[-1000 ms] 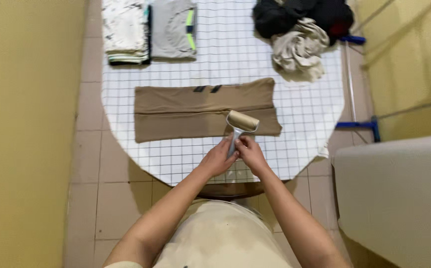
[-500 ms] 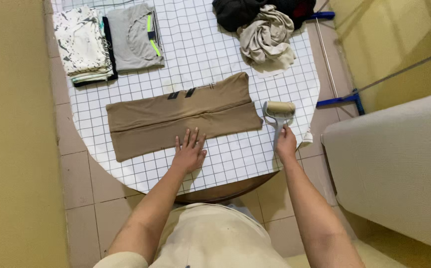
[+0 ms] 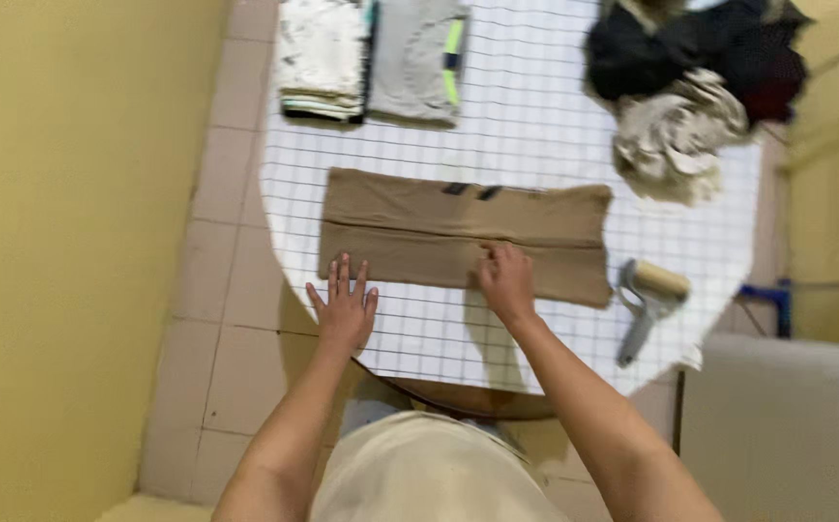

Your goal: The person folds a brown t-shirt on a checkered table using a lint roller to smooth the fabric. They fold the shirt in half, roll over it, then fold it again and continue rolling to compact the garment.

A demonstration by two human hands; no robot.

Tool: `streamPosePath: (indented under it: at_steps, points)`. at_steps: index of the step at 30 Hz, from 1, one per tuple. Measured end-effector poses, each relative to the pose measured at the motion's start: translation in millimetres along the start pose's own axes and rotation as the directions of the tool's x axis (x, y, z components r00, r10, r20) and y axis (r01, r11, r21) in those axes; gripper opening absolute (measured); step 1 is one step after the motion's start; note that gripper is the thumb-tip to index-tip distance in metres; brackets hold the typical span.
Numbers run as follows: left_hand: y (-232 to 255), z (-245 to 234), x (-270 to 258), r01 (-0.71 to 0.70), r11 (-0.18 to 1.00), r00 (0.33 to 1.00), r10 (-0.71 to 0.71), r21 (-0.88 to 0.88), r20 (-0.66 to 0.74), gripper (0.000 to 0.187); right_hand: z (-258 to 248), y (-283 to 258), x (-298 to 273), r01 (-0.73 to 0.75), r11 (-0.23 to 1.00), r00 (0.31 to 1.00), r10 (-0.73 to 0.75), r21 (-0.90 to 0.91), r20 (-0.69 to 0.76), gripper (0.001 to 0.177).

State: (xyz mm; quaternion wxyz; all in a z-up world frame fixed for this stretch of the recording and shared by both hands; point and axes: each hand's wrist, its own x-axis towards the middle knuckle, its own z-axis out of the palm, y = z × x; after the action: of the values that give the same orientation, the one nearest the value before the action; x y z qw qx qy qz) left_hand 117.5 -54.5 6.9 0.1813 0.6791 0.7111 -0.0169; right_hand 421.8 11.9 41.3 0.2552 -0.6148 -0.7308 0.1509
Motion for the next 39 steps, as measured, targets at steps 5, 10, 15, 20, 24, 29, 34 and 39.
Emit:
streamPosePath:
  at_steps: [5,10,15,20,24,29,34,39]
  points:
    - [-48,-10,20,0.075,0.992,0.989,-0.087,-0.104,-0.117,0.061,79,-105,77,-0.055,0.985,0.974,0.017,0.162,0.227,0.046]
    - [-70,-26,36,0.126,0.965,0.984,-0.151,-0.23,-0.094,0.054,149,-194,130,-0.117,0.993,0.901,0.118,-0.028,0.418,0.058]
    - [-81,-35,49,0.216,0.905,0.971,-0.239,-0.365,-0.017,0.057,211,-228,163,-0.231,0.946,0.829,0.314,-0.227,0.463,0.078]
    - [-81,-41,57,0.347,0.822,0.938,-0.308,-0.452,0.16,0.033,257,-215,173,-0.238,0.903,0.814,0.386,-0.357,0.434,0.071]
    - [-81,-49,53,0.295,0.728,0.954,-0.266,-0.619,0.142,0.031,254,-198,171,-0.193,0.928,0.853,0.32,-0.32,0.413,0.056]
    - [-68,-73,46,-0.014,0.711,0.97,-0.16,-0.703,-0.181,0.03,205,-180,168,-0.384,0.909,0.902,0.331,0.164,0.277,0.042]
    - [-27,-96,33,-0.211,0.53,0.975,0.058,-0.821,-0.213,0.023,155,-137,164,-0.492,0.72,0.863,0.475,0.49,0.169,0.038]
    - [33,-76,38,-0.383,0.616,0.922,0.292,-0.688,-0.253,0.029,114,-54,143,-0.466,0.653,0.858,0.498,0.597,0.125,0.034]
